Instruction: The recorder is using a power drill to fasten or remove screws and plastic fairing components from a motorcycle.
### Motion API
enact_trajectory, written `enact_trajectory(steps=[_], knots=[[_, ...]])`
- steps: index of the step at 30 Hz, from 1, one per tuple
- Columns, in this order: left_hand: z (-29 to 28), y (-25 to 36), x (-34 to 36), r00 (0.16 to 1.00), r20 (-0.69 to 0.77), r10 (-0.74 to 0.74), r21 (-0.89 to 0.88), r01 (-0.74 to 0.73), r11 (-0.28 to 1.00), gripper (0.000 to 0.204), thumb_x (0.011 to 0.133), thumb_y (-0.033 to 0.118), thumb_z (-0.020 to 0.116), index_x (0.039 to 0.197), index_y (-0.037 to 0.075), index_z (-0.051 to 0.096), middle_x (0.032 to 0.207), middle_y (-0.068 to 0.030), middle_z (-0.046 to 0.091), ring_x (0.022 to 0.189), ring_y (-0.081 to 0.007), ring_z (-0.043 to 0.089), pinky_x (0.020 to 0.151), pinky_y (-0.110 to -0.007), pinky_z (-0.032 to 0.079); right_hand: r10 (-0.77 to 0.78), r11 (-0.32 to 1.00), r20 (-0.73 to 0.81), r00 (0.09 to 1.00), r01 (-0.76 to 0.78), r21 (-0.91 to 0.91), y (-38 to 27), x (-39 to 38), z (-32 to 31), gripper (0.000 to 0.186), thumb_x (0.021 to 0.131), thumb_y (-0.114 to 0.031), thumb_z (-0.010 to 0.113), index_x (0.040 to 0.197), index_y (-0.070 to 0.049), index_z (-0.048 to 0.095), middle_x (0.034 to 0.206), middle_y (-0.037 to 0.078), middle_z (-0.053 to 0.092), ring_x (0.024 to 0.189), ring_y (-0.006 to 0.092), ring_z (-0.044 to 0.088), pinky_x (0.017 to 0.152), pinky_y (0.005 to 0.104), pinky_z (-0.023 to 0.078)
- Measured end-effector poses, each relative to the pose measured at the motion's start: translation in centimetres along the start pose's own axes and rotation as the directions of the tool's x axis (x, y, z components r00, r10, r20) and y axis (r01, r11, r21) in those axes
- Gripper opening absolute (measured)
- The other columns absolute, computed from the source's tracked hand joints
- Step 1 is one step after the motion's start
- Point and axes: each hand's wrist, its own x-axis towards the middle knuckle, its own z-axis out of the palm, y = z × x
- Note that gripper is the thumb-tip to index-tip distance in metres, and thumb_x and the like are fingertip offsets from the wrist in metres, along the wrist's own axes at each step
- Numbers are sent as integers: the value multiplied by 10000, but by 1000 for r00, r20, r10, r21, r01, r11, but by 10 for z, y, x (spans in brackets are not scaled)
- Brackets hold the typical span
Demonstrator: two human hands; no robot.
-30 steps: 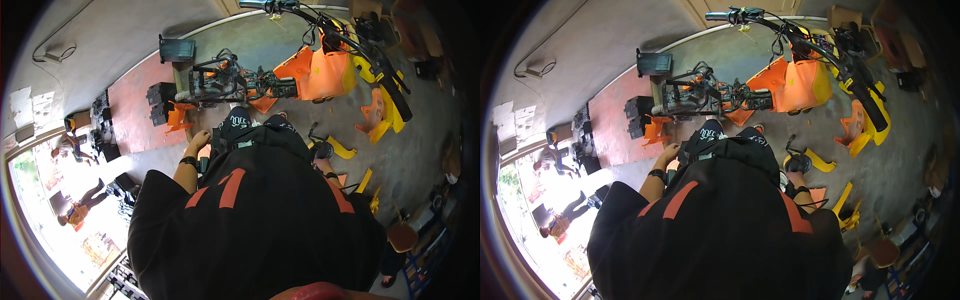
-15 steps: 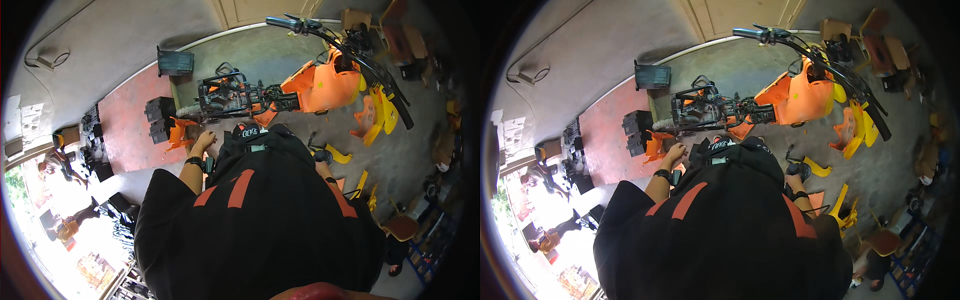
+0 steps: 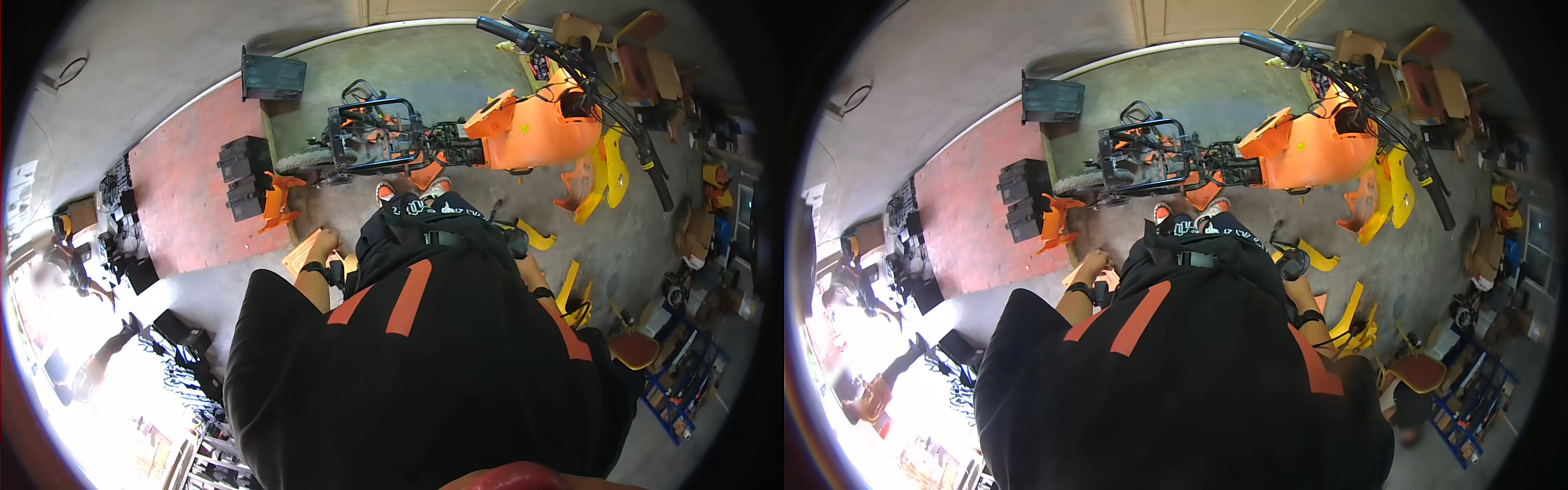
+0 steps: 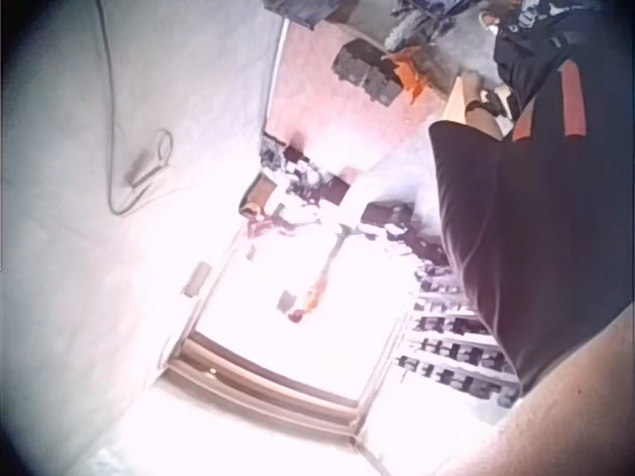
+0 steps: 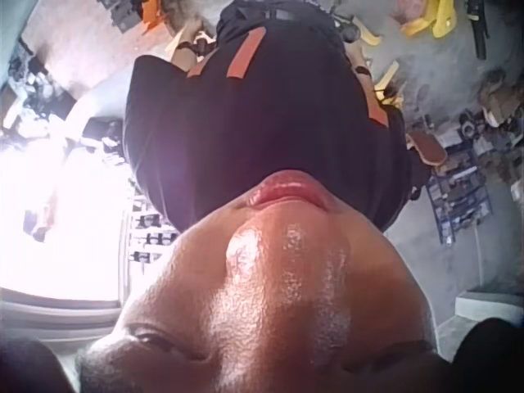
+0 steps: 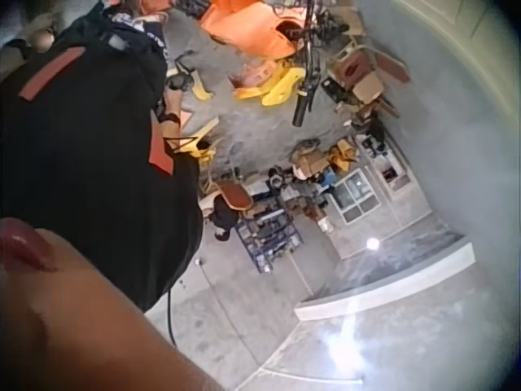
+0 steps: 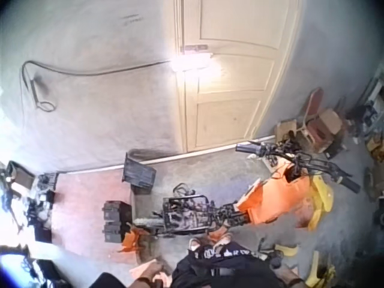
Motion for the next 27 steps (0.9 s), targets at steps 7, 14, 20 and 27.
enact_trajectory(steps=[7, 14, 20, 27], knots=[[7, 41, 0, 986, -88, 145, -125, -155, 980, 321, 898, 257, 468, 1015, -6, 609, 833, -113, 688, 632, -176, 643, 497, -325, 459, -32, 993, 41, 999, 37, -115, -22, -35, -8, 602, 694, -429, 725, 1022, 72, 663, 1015, 285, 662, 1042, 362, 637, 824, 406, 486], [-1, 29, -9, 982, -124, 142, -95, -154, 983, 277, 894, 252, 471, 900, 2, 591, 791, -106, 681, 609, -190, 640, 491, -333, 461, -109, 983, 69, 992, 118, -143, -15, -18, 1, 608, 696, -437, 727, 1015, 76, 662, 1007, 287, 662, 1038, 357, 639, 820, 407, 484], [2, 0, -15, 992, -127, 23, -252, -55, 966, 265, 890, 244, 453, 815, 27, 586, 643, -91, 605, 496, -203, 557, 456, -332, 431, -147, 973, 82, 986, 159, -170, -12, -1, 0, 614, 697, -445, 728, 1009, 79, 661, 1000, 289, 662, 1034, 352, 641, 816, 408, 483], [30, 2, -11, 981, -165, 98, -198, -130, 972, 292, 902, 259, 482, 897, -1, 615, 730, -107, 665, 558, -191, 601, 461, -321, 429, -187, 954, 127, 974, 211, -214, 23, 20, -17, 621, 699, -454, 730, 1002, 83, 660, 992, 291, 663, 1029, 346, 643, 812, 409, 481]])
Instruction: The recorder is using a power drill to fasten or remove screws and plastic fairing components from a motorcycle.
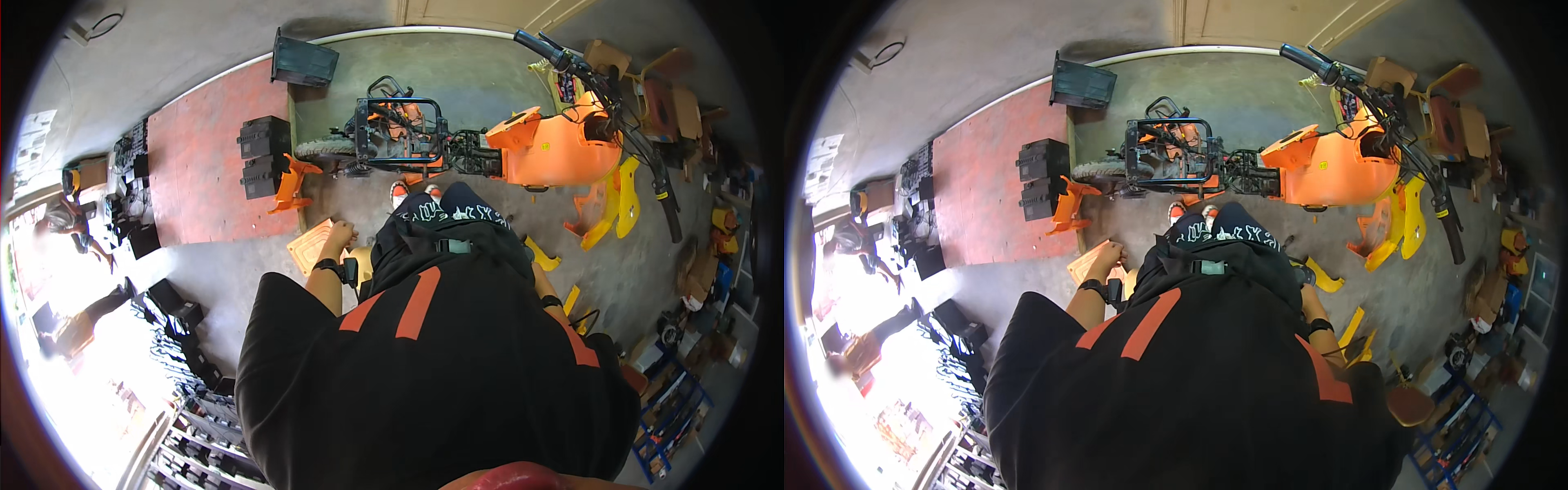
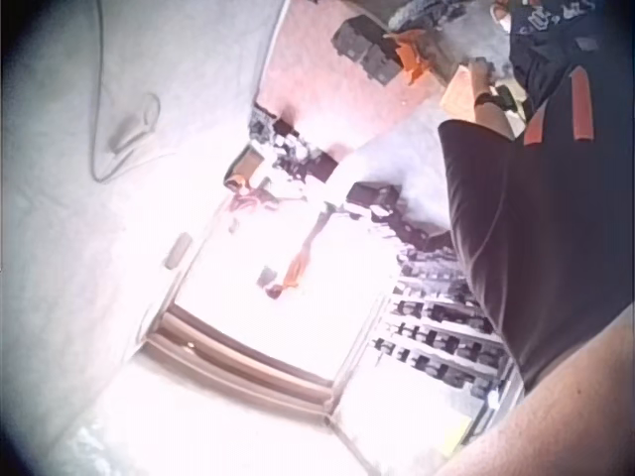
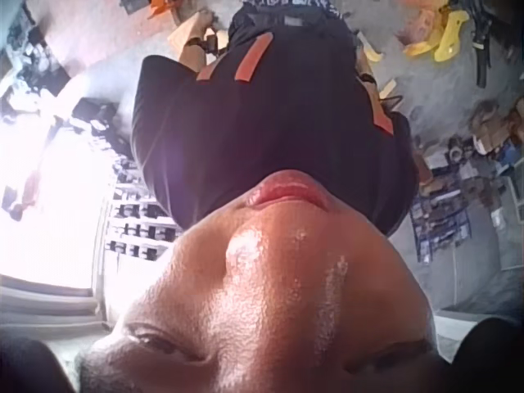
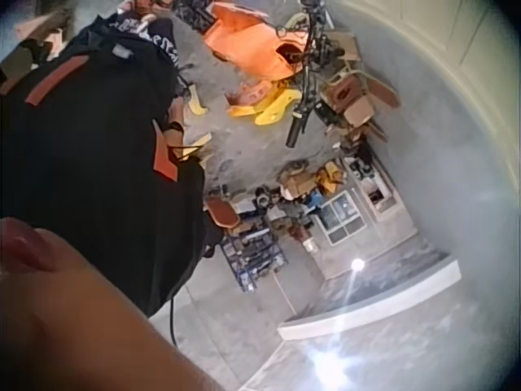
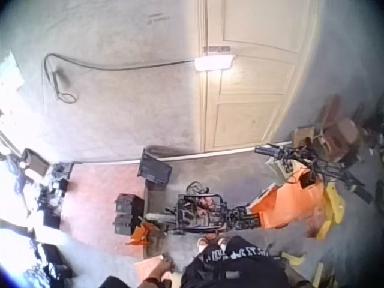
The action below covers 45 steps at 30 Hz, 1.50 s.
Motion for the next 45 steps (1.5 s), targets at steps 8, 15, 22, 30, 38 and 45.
enact_trajectory(steps=[8, 15, 22, 30, 38, 45], knots=[[16, -104, 18, 698, 208, 685, 651, -621, 436, 206, 904, 164, 480, 835, 34, 624, 740, -88, 654, 563, -200, 610, 498, -339, 499, -207, 974, 133, 969, 192, 118, -13, 57, -31, 547, 740, -411, 693, 988, 75, 649, 984, 289, 657, 979, 357, 655, 811, 428, 485], [87, 6, -63, 970, -244, -24, -26, 18, 999, 268, 889, 196, 469, 891, -20, 628, 812, -145, 689, 645, -232, 682, 488, -368, 512, -470, 854, 314, 825, 515, -75, 104, 156, -93, 505, 750, -388, 682, 987, 58, 652, 971, 266, 665, 948, 341, 660, 790, 428, 484], [155, 70, -118, 933, -302, 198, 286, -109, 952, 308, 821, 219, 490, 923, -17, 659, 816, -188, 687, 755, -318, 674, 716, -414, 517, -546, 664, 468, 695, 699, -264, 78, 225, -126, 457, 762, -361, 670, 985, 37, 656, 956, 240, 673, 911, 323, 667, 765, 427, 483], [173, 2, -134, 950, -202, 240, 452, -127, 883, 292, 853, 253, 550, 974, 9, 655, 851, -171, 695, 721, -291, 674, 652, -410, 522, -257, 956, 340, 905, 290, -48, 24, 165, -157, 273, 803, -243, 594, 955, -28, 667, 913, 208, 670, 895, 343, 652, 711, 421, 463], [181, -29, -138, 945, -247, -215, 49, 233, 971, 337, 885, 285, 524, 942, 11, 711, 884, -120, 715, 692, -229, 685, 621, -384, 515, -385, 780, 424, 820, 535, -326, 7, 166, -155, 264, 772, -232, 604, 892, -2, 654, 867, 205, 652, 851, 313, 629, 735, 401, 455], [154, 36, -91, 983, -185, 12, 152, 16, 988, 312, 875, 212, 460, 913, -29, 654, 817, -139, 698, 616, -222, 665, 528, -333, 512, -317, 872, 396, 862, 429, -236, -51, 147, -130, 256, 760, -230, 608, 870, -4, 658, 814, 172, 650, 778, 280, 623, 700, 390, 459]])
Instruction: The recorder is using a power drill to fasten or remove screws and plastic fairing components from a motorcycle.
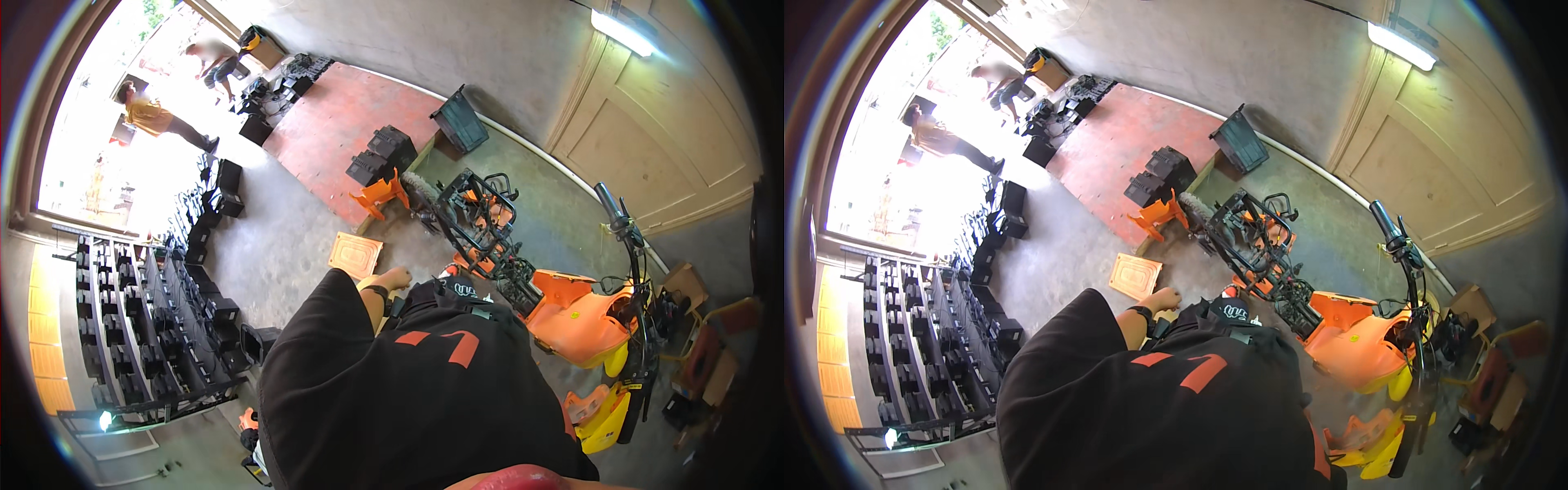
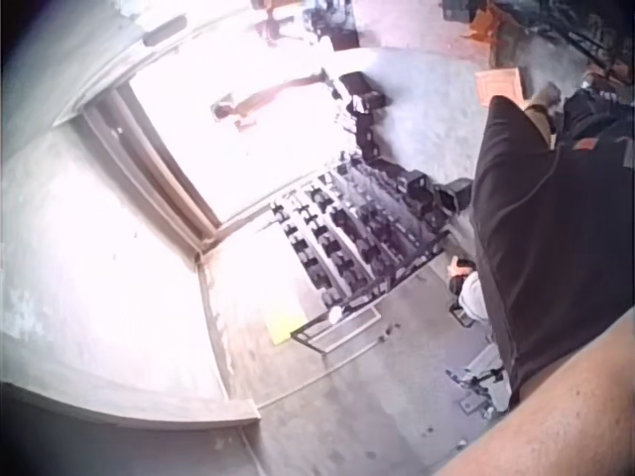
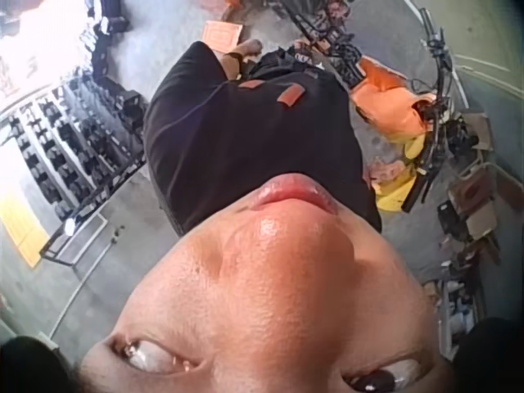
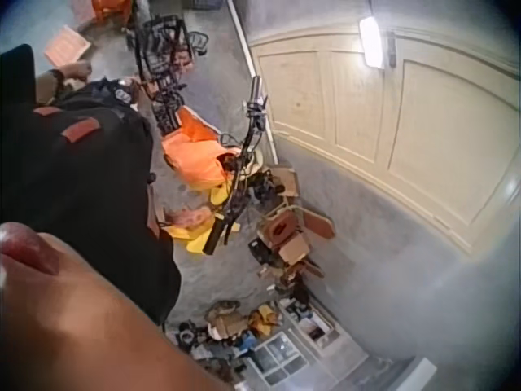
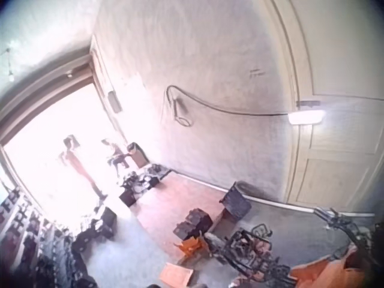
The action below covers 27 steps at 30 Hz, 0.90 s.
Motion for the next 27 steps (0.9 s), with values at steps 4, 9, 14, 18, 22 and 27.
enact_trajectory(steps=[4, 9, 14, 18, 22, 27], knots=[[-30, 35, 34, 985, 10, 170, 124, -170, 978, 295, 853, 195, 473, 934, -33, 641, 808, -139, 693, 630, -223, 661, 576, -370, 518, 101, 987, -31, 994, -97, 132, -27, 1, 8, 252, 752, -228, 611, 858, -5, 660, 784, 153, 649, 737, 261, 620, 680, 383, 460], [-63, 40, 74, 977, 10, 215, 6, -215, 977, 333, 854, 232, 474, 954, -26, 660, 792, -151, 699, 635, -239, 670, 578, -378, 519, 367, 866, -87, 926, -305, 397, -8, -53, 25, 246, 743, -227, 614, 842, -6, 663, 746, 129, 648, 685, 237, 615, 656, 375, 463], [-72, 48, 114, 967, 196, 163, 52, -177, 983, 290, 878, 241, 466, 961, 0, 603, 787, -126, 691, 644, -212, 658, 514, -346, 486, 404, 562, -268, 875, -7, 827, -51, -84, 8, 117, 747, -143, 648, 696, -37, 640, 614, 48, 588, 547, 164, 567, 535, 325, 439], [-73, 91, 132, 887, 449, 107, 237, -234, 943, 337, 894, 258, 444, 1040, -9, 589, 849, -145, 707, 673, -223, 666, 518, -343, 490, 284, 302, -390, 876, 304, 904, -100, -131, -20, 237, 802, -153, 668, 978, 1, 624, 766, 57, 631, 638, 163, 616, 614, 311, 503], [-68, 167, 141, 725, 668, 168, 386, -531, 755, 353, 928, 291, 458, 965, -24, 612, 761, -151, 710, 657, -225, 685, 557, -365, 522, 125, 61, -590, 798, 587, 807, -185, -198, -55, 389, 895, -248, 609, 1191, -8, 533, 976, 105, 619, 758, 160, 627, 674, 304, 512], [-58, 308, 74, 491, 808, 326, 251, -787, 563, 460, 947, 383, 505, 1092, -47, 579, 933, -151, 658, 938, -238, 636, 785, -343, 486, 62, 46, -757, 650, 756, 653, -252, -238, -74, 472, 913, -294, 602, 1272, -15, 477, 1106, 151, 613, 777, 173, 635, 697, 290, 520]])
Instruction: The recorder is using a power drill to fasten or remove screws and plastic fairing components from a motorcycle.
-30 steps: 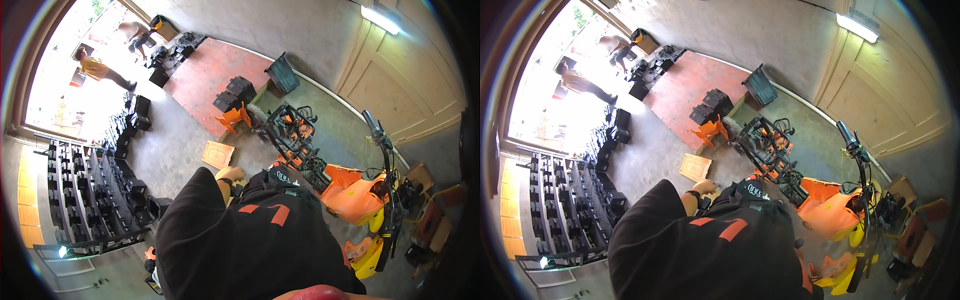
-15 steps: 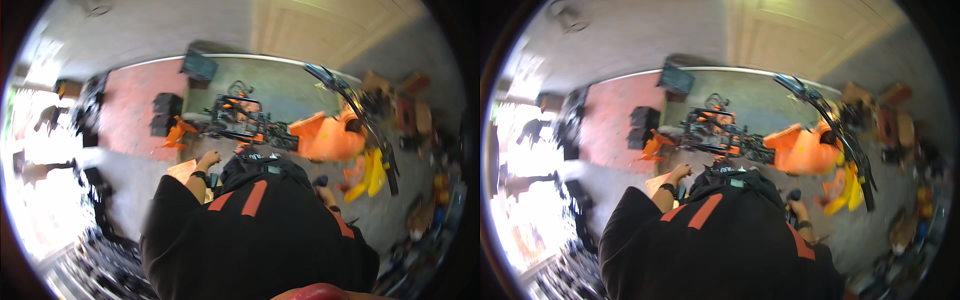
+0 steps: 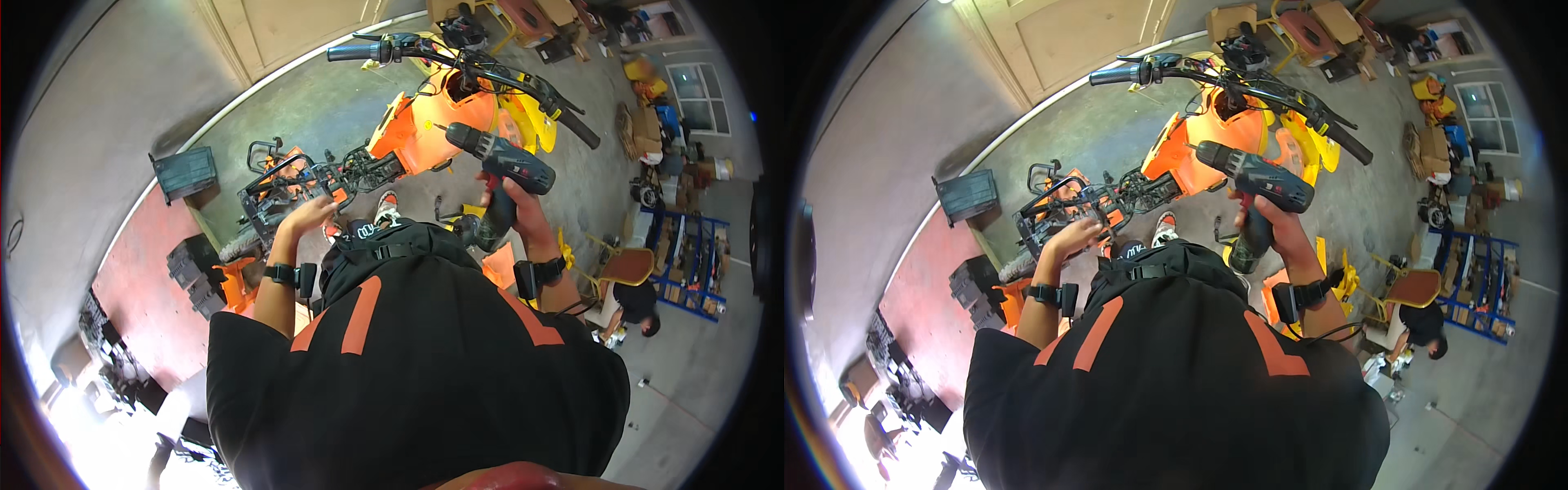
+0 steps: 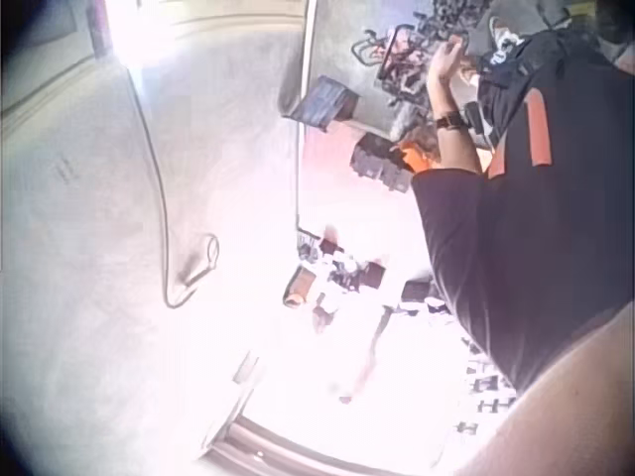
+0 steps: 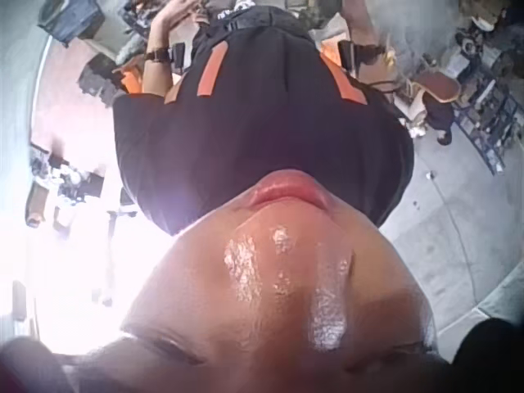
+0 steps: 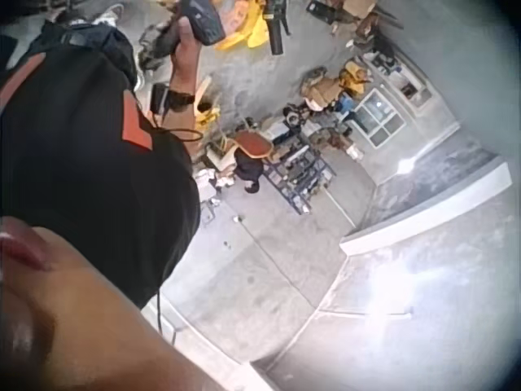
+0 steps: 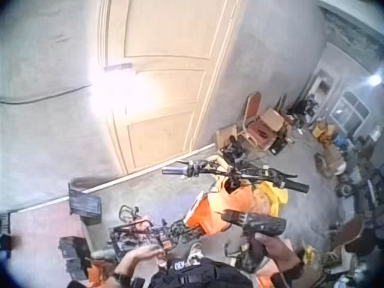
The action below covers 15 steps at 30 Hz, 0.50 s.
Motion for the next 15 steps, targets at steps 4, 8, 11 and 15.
enact_trajectory(steps=[4, 8, 11, 15], knots=[[4, 135, -1, 919, -180, 350, -178, -381, 907, 475, 990, 363, 454, 1256, -28, 503, 1145, -158, 605, 1064, -226, 583, 900, -331, 456, -27, 993, -130, 991, 11, -118, 8, -2, 11, 408, 879, -235, 633, 1212, -15, 546, 1144, 167, 628, 799, 214, 676, 725, 320, 555], [40, 224, 15, 884, -46, 465, -899, -239, 366, 454, 1022, 362, 382, 1340, 43, 437, 1245, -119, 571, 1128, -227, 564, 926, -363, 459, -10, 997, -110, 994, 0, -83, 11, -12, 24, 416, 883, -244, 625, 1206, 2, 531, 1189, 199, 602, 815, 208, 669, 749, 326, 551], [66, 269, 13, 859, -64, 508, -994, -100, 45, 418, 1002, 365, 427, 1279, 53, 455, 1214, -138, 586, 1092, -246, 586, 882, -380, 473, -33, 985, -121, 992, 12, -172, 16, -16, 30, 413, 895, -207, 629, 1239, -4, 525, 1131, 157, 633, 819, 211, 674, 742, 343, 561], [81, 283, 17, 907, -36, 420, -998, -9, -67, 346, 955, 333, 495, 1173, 65, 468, 1129, -149, 626, 1026, -257, 620, 814, -387, 475, -90, 958, -250, 964, 15, -286, 32, -21, 38, 361, 907, -118, 615, 1239, -5, 527, 1137, 122, 625, 911, 184, 653, 789, 335, 563]])
